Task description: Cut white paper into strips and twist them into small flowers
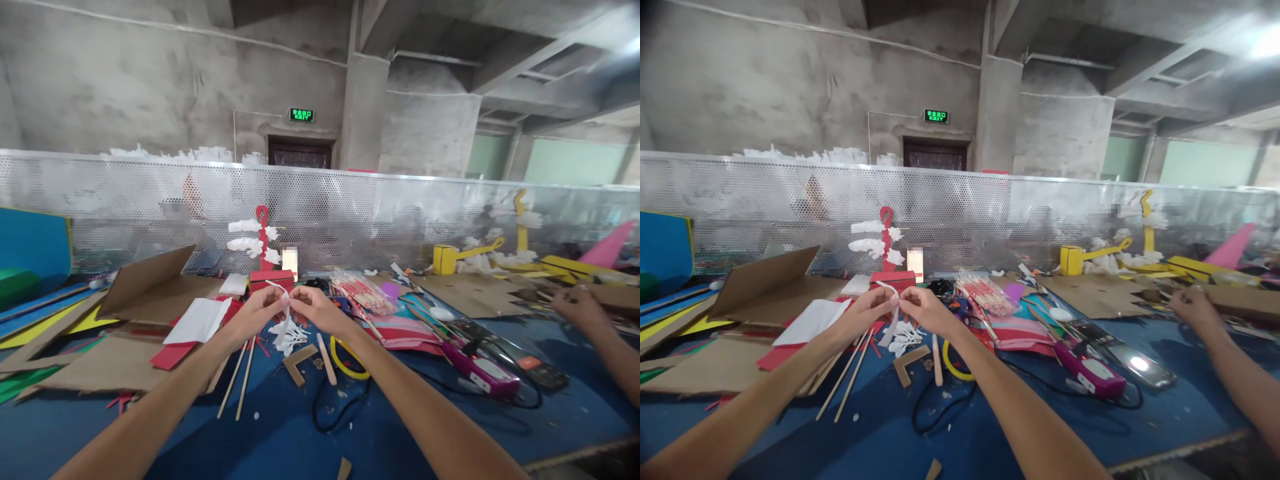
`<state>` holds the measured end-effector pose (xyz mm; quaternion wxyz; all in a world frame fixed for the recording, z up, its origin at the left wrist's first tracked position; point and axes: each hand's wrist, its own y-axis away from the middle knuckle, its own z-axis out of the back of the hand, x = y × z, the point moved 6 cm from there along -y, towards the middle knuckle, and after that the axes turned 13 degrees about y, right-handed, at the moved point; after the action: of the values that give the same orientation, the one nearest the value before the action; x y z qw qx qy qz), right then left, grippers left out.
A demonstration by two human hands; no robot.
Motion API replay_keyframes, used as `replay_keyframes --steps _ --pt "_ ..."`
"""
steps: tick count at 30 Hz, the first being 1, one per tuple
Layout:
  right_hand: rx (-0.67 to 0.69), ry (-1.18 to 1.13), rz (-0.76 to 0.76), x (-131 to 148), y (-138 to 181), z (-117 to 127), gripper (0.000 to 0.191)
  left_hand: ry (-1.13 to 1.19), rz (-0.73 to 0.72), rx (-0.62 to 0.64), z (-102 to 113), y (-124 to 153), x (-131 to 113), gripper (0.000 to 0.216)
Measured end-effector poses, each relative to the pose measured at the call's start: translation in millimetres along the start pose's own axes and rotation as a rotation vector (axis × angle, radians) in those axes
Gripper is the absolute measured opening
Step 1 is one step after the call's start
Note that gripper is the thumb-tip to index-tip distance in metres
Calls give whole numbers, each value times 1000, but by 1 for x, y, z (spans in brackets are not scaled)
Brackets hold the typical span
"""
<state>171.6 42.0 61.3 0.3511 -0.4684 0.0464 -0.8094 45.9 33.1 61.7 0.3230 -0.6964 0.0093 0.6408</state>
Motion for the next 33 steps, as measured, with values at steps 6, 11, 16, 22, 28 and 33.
replay_keyframes --steps 6,11,16,22,28,33 --pt "-32 -10 2 2 1 2 21 -62 -30 -23 3 -2 2 27" --pt "-58 79 -19 4 3 2 27 -140 -57 -22 2 -3 2 27" --pt "-88 204 24 7 3 4 29 -200 -68 -20 3 -2 3 28" --pt "-121 264 -15 1 1 7 26 -288 -76 -54 10 -4 9 30" --pt "-162 227 -15 -1 -1 10 18 -371 -76 -113 14 -3 5 22" --pt "-169 271 -19 -1 -1 12 12 -392 -105 -92 11 -2 -3 11"
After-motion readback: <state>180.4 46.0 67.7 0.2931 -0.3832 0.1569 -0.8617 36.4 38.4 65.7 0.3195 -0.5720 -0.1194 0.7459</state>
